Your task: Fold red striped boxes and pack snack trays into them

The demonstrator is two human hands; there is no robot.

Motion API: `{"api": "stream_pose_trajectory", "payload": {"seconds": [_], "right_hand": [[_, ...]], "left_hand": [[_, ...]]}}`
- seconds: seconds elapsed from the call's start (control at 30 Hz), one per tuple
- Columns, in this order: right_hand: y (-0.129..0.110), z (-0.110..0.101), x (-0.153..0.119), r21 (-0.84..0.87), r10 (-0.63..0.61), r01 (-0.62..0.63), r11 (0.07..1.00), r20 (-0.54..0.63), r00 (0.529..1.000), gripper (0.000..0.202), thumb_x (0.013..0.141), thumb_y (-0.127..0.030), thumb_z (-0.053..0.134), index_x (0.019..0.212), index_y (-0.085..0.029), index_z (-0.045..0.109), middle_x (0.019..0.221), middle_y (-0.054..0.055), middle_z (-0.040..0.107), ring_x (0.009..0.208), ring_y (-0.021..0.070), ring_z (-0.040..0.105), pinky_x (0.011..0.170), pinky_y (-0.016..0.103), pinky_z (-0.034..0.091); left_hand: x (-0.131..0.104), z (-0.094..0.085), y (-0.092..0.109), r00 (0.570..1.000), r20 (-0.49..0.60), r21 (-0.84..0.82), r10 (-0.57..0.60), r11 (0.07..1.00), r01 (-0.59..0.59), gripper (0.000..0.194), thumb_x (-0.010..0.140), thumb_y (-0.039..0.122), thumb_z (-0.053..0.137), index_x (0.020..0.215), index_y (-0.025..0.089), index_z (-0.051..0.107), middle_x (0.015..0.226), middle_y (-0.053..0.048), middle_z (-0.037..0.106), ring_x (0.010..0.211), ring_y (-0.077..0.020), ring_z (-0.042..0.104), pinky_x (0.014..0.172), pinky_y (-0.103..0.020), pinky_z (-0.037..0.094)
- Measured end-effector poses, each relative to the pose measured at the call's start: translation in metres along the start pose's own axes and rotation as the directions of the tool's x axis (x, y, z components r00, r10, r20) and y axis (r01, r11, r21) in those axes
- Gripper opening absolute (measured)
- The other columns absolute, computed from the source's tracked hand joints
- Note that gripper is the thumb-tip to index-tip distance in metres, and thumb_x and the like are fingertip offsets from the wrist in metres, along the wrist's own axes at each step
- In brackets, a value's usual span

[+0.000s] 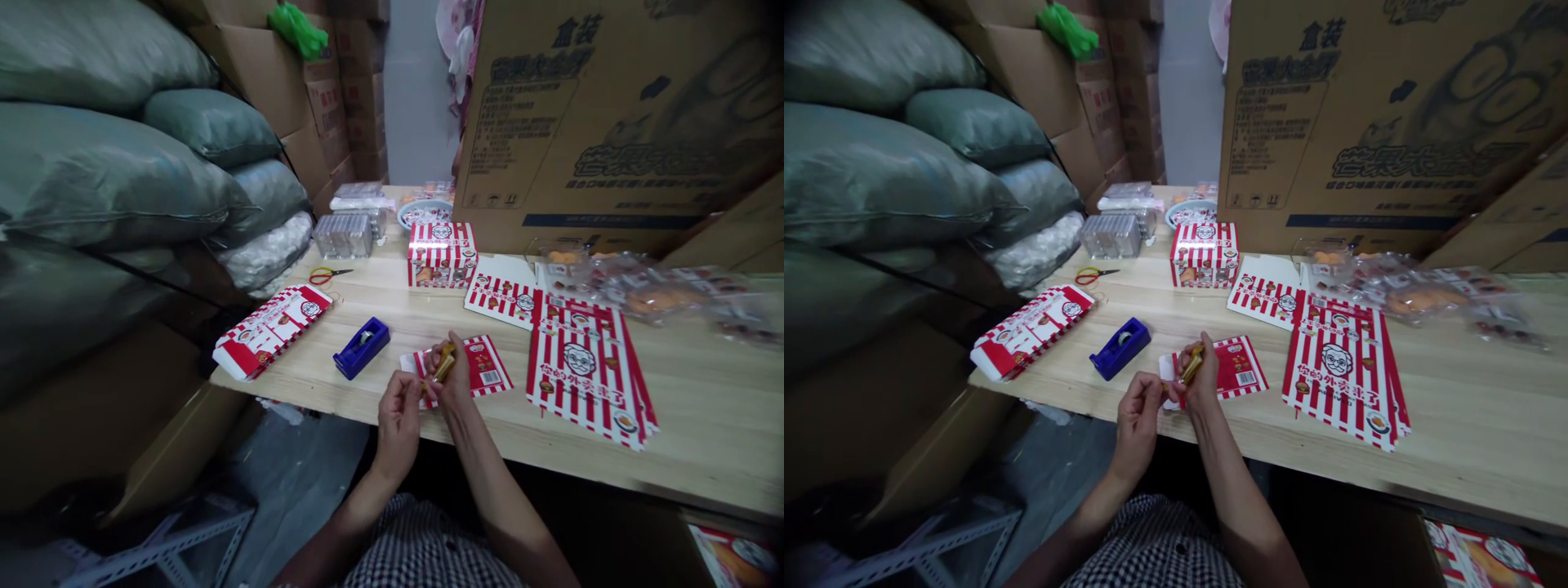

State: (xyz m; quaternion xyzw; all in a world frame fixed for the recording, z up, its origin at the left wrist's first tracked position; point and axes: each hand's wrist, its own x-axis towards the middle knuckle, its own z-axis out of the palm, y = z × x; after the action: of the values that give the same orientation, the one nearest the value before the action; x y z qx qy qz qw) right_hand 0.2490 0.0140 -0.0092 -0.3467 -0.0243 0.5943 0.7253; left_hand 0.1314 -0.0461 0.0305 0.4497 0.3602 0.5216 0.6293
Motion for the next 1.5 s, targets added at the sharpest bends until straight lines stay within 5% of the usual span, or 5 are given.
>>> {"api": "stream_pose_trajectory", "payload": {"seconds": [0.3,0.5,1.0,1.2,1.5], "right_hand": [[0.007,0.007,-0.032,0.027,0.028,-0.035,0.999,0.243,0.970,0.050,0.081,-0.068,0.067,0.081,-0.018,0.071,0.063,-0.002,0.063,0.059,0.0130,0.063,0.060,0.026,0.056],[0.014,-0.004,-0.042,0.252,0.070,-0.130,0.959,0.233,0.970,0.020,0.082,-0.036,0.078,0.093,-0.020,0.074,0.096,0.000,0.075,0.097,0.0143,0.070,0.094,0.029,0.055],[0.010,-0.008,-0.032,0.216,0.328,-0.378,0.900,0.235,0.915,0.006,0.088,-0.023,0.070,0.086,-0.017,0.068,0.080,0.000,0.075,0.072,0.0155,0.073,0.071,0.031,0.063],[0.005,-0.010,-0.014,0.186,0.354,-0.395,0.900,0.217,0.910,0.010,0.084,-0.019,0.074,0.080,-0.016,0.065,0.071,-0.002,0.073,0.047,0.0110,0.062,0.049,0.024,0.057],[0.014,-0.009,-0.002,0.185,0.343,-0.370,0.910,0.162,0.925,0.009,0.085,-0.020,0.073,0.080,-0.017,0.065,0.073,0.000,0.075,0.055,0.0126,0.068,0.036,0.015,0.044]], "left_hand": [[0.024,-0.013,0.030,0.984,-0.083,-0.413,-0.158,0.904,0.111,0.028,0.085,0.034,0.074,0.080,0.019,0.052,0.072,0.003,0.054,0.075,-0.0118,0.063,0.082,-0.026,0.055],[0.030,-0.005,0.027,0.971,-0.186,-0.549,-0.147,0.836,0.022,0.029,0.080,0.031,0.080,0.082,0.019,0.053,0.071,0.005,0.054,0.075,-0.0106,0.063,0.091,-0.030,0.055],[0.023,0.011,0.021,0.991,-0.123,-0.524,-0.049,0.851,-0.023,0.031,0.088,0.036,0.071,0.076,0.020,0.046,0.069,0.005,0.045,0.065,-0.0082,0.050,0.082,-0.023,0.051],[0.012,0.014,0.003,0.993,-0.102,-0.253,0.066,0.963,-0.090,0.028,0.096,0.039,0.059,0.078,0.020,0.048,0.069,0.004,0.041,0.063,-0.0102,0.042,0.070,-0.021,0.045],[-0.003,0.004,-0.001,0.978,-0.134,0.059,0.163,0.986,-0.156,0.025,0.096,0.042,0.057,0.083,0.021,0.060,0.075,0.000,0.050,0.072,-0.0152,0.049,0.080,-0.026,0.046]]}}
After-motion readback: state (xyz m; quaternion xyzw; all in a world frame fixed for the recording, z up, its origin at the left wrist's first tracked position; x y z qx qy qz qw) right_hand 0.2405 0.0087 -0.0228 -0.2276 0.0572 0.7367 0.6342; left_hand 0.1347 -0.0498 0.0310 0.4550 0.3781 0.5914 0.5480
